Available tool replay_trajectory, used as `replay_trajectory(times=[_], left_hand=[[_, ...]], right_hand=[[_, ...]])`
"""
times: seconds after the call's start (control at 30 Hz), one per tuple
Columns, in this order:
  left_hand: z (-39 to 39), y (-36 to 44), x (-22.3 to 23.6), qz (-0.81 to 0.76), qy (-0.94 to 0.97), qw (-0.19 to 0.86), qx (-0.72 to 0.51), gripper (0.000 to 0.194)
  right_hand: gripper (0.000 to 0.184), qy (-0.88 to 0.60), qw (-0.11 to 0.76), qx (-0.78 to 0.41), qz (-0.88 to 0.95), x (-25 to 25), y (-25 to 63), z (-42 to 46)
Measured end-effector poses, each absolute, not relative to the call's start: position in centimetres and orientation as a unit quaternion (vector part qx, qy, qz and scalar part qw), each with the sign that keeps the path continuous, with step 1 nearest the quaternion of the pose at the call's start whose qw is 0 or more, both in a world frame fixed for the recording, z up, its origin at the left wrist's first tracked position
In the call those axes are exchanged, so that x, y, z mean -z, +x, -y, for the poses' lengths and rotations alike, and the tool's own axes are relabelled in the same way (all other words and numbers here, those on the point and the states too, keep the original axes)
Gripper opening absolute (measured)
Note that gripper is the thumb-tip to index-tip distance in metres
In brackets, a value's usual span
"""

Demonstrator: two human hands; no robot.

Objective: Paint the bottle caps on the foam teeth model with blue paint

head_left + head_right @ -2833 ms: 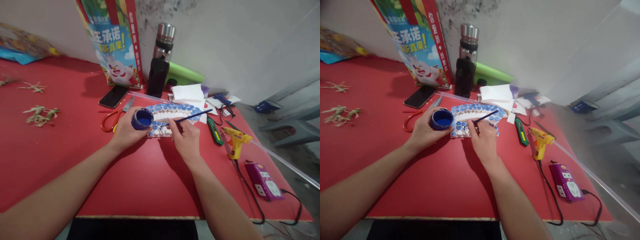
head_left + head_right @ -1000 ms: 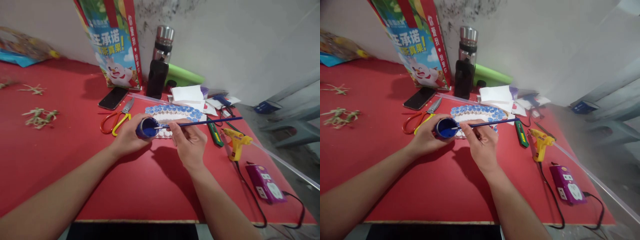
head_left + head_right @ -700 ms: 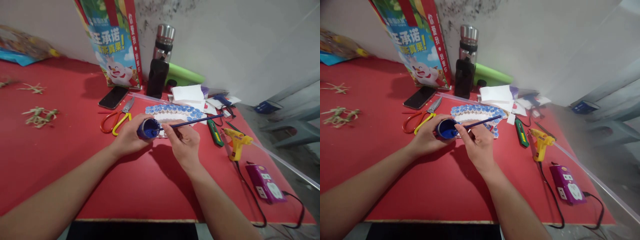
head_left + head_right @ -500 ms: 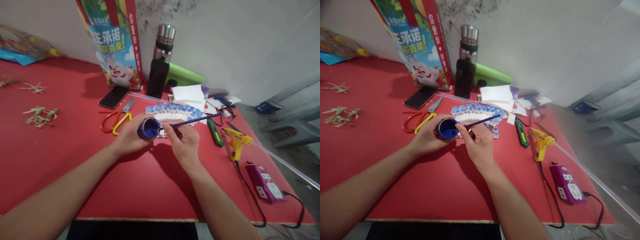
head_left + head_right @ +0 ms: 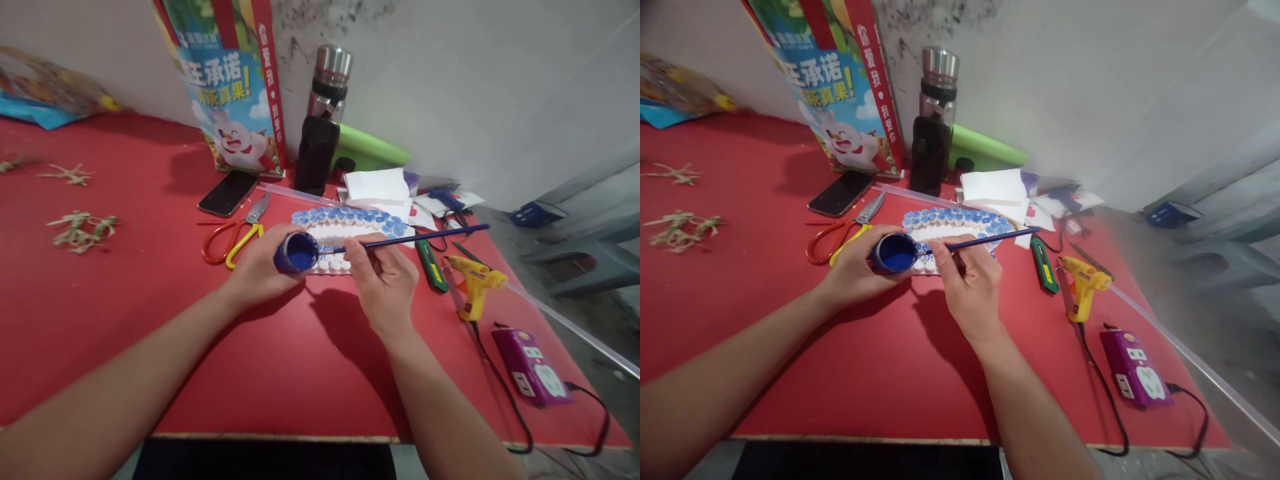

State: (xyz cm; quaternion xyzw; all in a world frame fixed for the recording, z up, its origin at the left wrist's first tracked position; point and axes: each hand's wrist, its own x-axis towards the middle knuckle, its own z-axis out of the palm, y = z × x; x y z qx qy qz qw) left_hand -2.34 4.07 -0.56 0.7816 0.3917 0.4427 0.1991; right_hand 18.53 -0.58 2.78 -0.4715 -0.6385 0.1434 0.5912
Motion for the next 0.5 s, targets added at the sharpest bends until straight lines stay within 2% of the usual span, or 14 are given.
replay_trajectory(times=[0.5], left_hand=[[-3.89,-2.06,-0.03,-0.419,0.766,0.211,-0.440,0.045]], right_hand=[[0.021,-0.491,0.591,-0.135,0.626,-2.53,18.93,0.62]])
